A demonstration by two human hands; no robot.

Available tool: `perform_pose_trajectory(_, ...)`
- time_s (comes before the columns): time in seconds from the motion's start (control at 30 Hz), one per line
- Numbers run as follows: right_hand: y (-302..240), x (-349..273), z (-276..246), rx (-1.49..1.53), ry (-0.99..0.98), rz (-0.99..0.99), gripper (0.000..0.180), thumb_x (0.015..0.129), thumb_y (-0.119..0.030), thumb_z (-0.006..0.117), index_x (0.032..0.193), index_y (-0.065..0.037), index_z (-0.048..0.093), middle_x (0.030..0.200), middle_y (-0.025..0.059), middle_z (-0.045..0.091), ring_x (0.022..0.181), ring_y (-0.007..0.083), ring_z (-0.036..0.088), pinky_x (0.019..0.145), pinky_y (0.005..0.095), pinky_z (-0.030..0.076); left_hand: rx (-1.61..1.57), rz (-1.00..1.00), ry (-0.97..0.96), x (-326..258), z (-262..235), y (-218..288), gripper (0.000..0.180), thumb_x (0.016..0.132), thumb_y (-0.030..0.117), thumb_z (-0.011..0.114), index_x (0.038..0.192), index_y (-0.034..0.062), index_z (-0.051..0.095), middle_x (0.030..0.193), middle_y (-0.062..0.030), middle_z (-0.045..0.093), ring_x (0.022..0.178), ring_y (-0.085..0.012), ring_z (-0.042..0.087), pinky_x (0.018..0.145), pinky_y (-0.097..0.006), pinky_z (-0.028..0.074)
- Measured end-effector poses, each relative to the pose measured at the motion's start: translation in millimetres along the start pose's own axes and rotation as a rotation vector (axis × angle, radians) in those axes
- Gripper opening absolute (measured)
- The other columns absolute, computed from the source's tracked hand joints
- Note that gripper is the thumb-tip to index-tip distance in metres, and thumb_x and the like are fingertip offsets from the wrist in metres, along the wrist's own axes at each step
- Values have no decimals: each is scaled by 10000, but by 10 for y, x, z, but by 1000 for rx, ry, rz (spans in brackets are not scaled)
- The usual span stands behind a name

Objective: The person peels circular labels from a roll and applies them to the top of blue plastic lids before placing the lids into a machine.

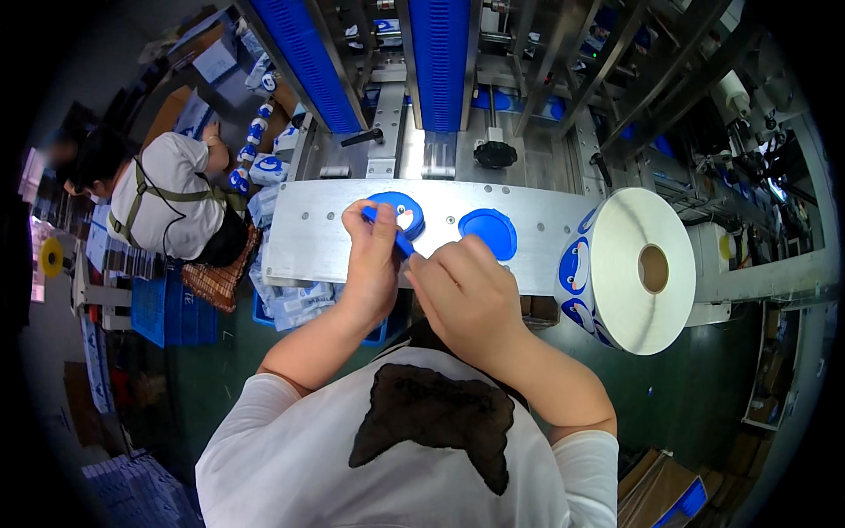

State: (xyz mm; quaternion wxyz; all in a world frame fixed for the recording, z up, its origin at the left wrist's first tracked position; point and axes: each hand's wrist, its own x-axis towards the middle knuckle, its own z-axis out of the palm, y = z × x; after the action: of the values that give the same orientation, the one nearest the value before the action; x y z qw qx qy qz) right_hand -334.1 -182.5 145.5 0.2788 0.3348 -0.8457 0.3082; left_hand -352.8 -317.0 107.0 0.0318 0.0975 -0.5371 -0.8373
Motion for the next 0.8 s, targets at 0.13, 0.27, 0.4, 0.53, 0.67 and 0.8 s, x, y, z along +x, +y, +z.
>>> perform_pose_trajectory(0.13,-133,-5,-97,-16,-159,34,211,696,-23,748,876,-42,639,753,61,566,671,250,550,585,336,446,77,107,45,61,-33,-56,463,948,395,576,1184,107,300,1001,-68,470,839,-95,465,687,-252,425)
perform_pose_trajectory(0.27,-265,-32,-294,382,-278,-103,170,709,-45,759,855,-94,686,767,34,599,671,212,585,586,306,470,-289,-126,-82,255,-237,48,390,973,417,503,1178,101,402,936,-81,531,786,-170,519,654,-313,455)
perform_pose_trajectory(0.4,7,15,-264,381,-73,209,234,673,-10,767,888,-59,689,807,62,609,711,232,567,657,325,474,-779,-461,-489,219,-301,55,559,963,568,381,1155,60,514,980,-103,563,817,-209,542,708,-328,478)
perform_pose_trajectory(0.53,-37,81,-149,325,-33,97,219,699,-28,742,907,-61,682,824,64,604,740,249,567,682,335,483,-717,-570,-481,62,-182,87,581,943,563,423,1225,59,492,1061,-110,587,912,-227,591,808,-347,490)
perform_pose_trajectory(0.67,-41,159,-71,283,-49,11,208,705,-18,736,903,-52,682,832,72,613,762,258,575,698,342,489,-570,-570,-404,-36,-44,214,445,947,446,469,1209,86,487,1049,-87,592,933,-191,593,822,-317,485)
perform_pose_trajectory(0.8,35,180,-57,244,-70,-32,224,691,-11,743,903,-45,678,843,80,621,782,276,576,708,345,492,-570,-616,-442,-62,-12,260,417,917,393,440,1198,92,504,1058,-80,600,959,-184,591,838,-317,481)
